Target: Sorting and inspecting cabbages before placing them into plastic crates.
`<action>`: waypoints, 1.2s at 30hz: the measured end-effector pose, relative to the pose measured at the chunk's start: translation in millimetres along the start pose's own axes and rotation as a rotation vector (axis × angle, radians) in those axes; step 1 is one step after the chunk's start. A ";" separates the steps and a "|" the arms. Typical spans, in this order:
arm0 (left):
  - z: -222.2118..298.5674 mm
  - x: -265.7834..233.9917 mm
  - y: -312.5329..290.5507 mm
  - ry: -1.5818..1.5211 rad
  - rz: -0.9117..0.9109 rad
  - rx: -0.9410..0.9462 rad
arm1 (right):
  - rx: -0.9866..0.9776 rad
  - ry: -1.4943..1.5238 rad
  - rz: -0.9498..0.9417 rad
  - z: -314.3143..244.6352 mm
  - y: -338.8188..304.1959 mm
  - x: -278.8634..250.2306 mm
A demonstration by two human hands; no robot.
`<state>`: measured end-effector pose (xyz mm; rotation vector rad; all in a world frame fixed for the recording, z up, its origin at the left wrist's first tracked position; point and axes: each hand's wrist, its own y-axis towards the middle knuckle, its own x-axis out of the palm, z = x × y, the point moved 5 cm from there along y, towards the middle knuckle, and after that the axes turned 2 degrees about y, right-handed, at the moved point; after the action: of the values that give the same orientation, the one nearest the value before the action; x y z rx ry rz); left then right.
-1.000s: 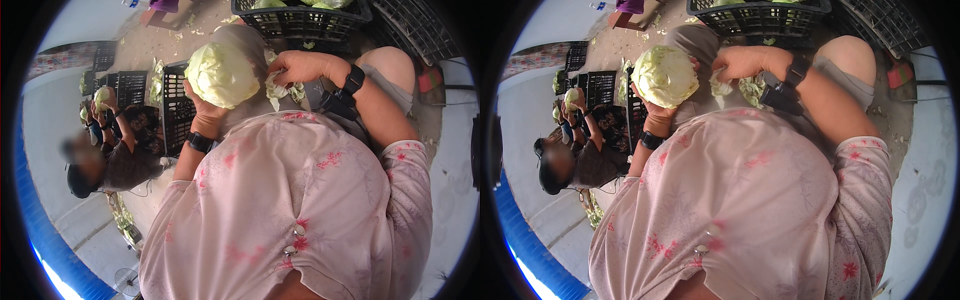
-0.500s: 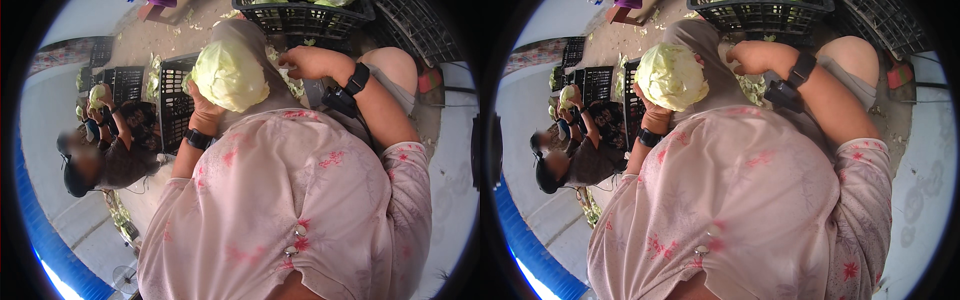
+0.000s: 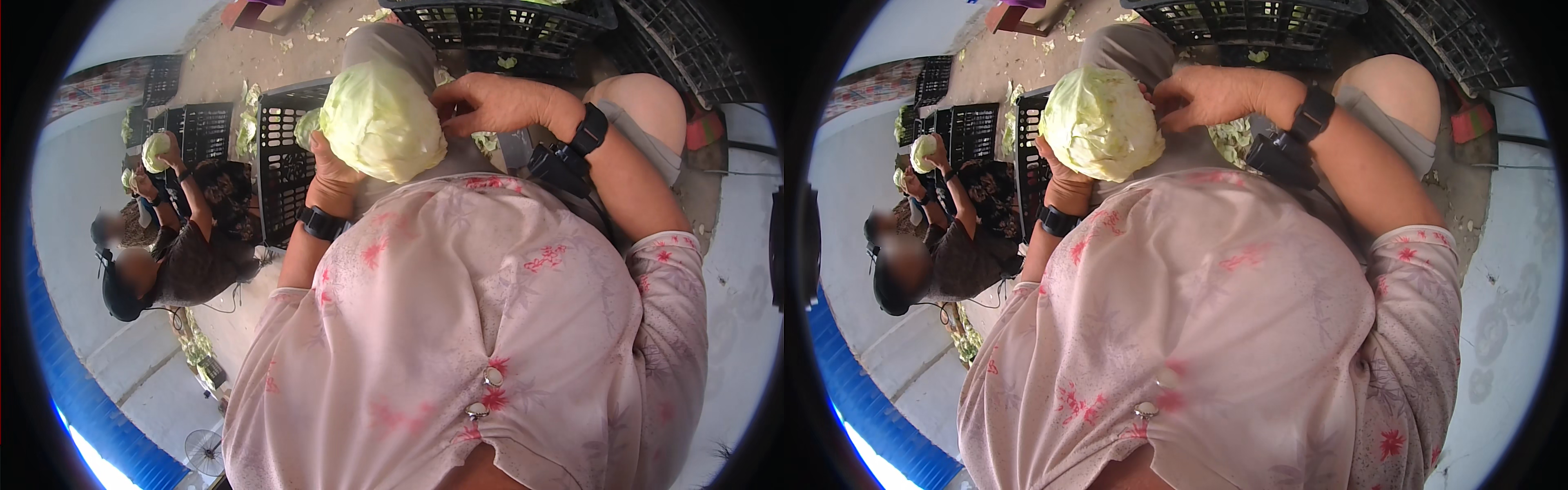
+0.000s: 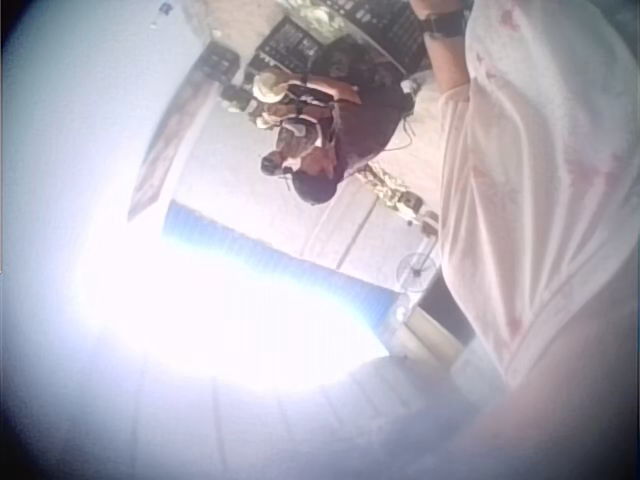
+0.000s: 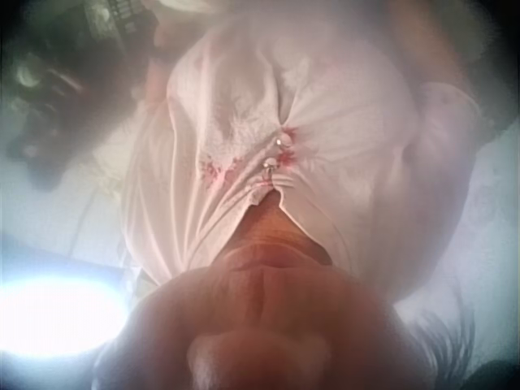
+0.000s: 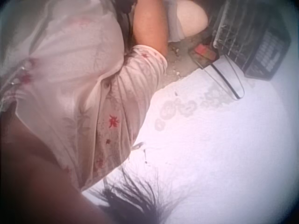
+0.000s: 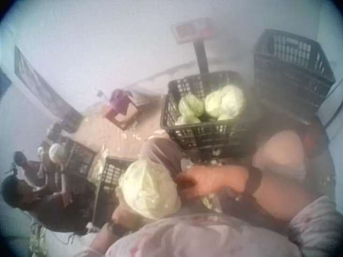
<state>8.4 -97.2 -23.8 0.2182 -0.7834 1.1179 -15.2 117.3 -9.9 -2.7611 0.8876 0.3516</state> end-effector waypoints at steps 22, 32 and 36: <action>-1.4 0.6 -1.5 0.080 -0.073 -0.041 | 0.037 0.168 -0.093 2.5 -1.0 9.7; -5.4 -3.8 -2.8 0.135 -0.061 -0.097 | 0.015 0.164 -0.081 4.1 -5.3 10.8; -6.8 0.4 -3.6 0.135 -0.066 -0.099 | -0.017 0.137 -0.067 0.0 -7.8 9.7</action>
<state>14.7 -94.9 -27.5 0.0835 -0.7039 1.0183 -2.9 118.3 -11.6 -2.8507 0.8241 0.1615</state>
